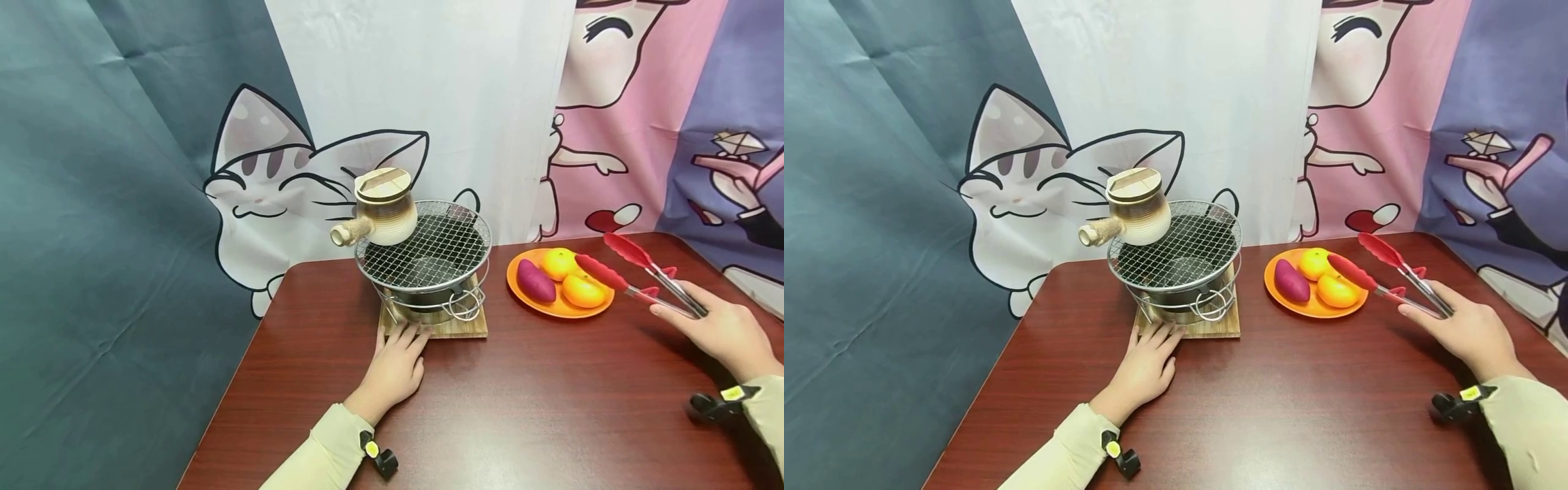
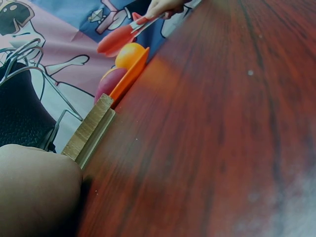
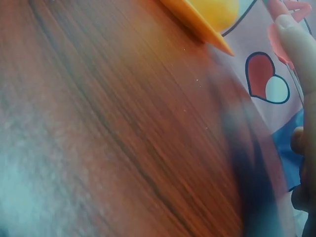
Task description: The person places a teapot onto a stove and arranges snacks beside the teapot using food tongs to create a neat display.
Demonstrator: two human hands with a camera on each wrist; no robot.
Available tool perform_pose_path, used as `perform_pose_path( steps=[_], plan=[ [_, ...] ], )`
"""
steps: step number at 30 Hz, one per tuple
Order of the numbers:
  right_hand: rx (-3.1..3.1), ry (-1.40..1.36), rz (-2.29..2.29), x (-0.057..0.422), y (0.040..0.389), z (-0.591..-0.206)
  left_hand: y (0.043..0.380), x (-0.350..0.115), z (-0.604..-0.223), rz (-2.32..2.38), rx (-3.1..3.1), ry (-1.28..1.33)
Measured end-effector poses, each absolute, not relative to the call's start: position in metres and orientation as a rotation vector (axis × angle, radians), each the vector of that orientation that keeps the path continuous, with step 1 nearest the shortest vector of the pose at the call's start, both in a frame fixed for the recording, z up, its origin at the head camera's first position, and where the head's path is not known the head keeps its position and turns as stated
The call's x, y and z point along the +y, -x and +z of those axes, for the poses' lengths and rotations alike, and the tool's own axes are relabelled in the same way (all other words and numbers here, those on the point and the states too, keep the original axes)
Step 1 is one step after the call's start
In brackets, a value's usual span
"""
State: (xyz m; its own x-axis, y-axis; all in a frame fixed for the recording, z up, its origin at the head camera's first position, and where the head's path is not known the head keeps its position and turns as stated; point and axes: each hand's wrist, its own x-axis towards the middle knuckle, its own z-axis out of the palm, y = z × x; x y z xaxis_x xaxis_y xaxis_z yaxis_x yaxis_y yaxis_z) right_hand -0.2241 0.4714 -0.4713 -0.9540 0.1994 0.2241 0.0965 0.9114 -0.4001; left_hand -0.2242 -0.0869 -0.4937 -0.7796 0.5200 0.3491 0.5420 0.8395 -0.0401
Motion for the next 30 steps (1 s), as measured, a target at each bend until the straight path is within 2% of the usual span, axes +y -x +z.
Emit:
perform_pose_path(
  steps=[30],
  plan=[
    [-2.969,0.101,0.389,0.4809,0.2143,-0.4692,0.2242,-0.0873,-0.4942,-0.076,-2.676,0.798]
  ],
)
